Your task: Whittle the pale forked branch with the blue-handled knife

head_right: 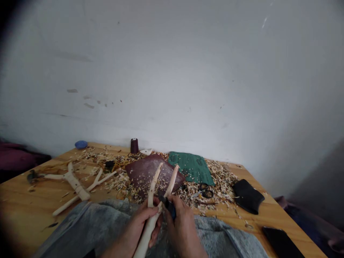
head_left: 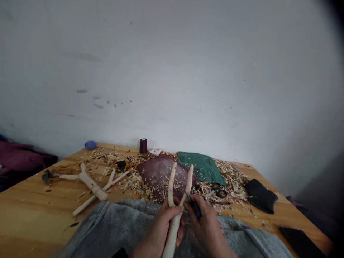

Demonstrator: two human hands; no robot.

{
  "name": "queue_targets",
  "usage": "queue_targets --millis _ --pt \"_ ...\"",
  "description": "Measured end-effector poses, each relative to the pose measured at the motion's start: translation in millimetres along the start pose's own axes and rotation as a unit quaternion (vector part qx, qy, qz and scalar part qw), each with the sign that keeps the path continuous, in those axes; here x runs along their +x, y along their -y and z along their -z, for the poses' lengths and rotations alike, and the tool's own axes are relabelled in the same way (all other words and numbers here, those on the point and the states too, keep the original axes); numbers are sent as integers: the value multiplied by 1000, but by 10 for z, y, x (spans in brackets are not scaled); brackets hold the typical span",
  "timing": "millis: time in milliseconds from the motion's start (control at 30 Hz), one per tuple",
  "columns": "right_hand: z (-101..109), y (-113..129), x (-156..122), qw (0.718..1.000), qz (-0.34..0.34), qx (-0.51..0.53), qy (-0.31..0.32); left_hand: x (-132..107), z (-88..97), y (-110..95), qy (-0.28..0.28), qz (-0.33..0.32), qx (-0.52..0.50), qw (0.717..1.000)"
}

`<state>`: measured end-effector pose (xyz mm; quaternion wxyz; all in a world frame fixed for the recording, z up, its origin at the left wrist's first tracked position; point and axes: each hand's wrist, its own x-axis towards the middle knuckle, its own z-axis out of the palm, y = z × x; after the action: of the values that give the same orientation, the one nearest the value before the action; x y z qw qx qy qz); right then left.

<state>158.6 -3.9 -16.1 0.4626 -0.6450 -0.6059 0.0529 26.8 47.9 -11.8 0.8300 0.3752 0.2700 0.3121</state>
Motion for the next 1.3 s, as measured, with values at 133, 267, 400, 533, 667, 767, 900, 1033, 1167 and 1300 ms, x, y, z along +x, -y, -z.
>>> queue_targets --millis 133,267,400,533,667,767,900,1033,1167,1300 --pt "-18 57 -21 998 15 -51 -12 -24 -3 -14 -10 -8 15 1000" --pt "3 68 -13 993 36 -112 -29 -56 -21 -38 9 -16 3 1000" --pt "66 -63 44 982 14 -165 -92 -100 -43 -89 21 -25 -31 999" --pt "97 -127 56 986 15 -145 -76 -132 -31 -144 7 -29 -40 999" --pt "71 -8 -4 984 35 -171 28 -150 6 -162 -11 -39 -41 998" --pt "49 126 -32 968 27 -224 105 -151 42 -131 -34 -34 -19 999" --pt "19 257 -30 947 -6 -283 154 -136 86 -74 -77 -3 52 996" --pt "-28 271 -28 933 -26 -312 177 -124 116 -58 -94 5 82 992" --pt "-67 215 -28 925 -38 -334 177 -104 141 -51 -91 5 86 992" --pt "-82 192 -18 916 -51 -356 180 -82 147 -42 -82 21 86 993"
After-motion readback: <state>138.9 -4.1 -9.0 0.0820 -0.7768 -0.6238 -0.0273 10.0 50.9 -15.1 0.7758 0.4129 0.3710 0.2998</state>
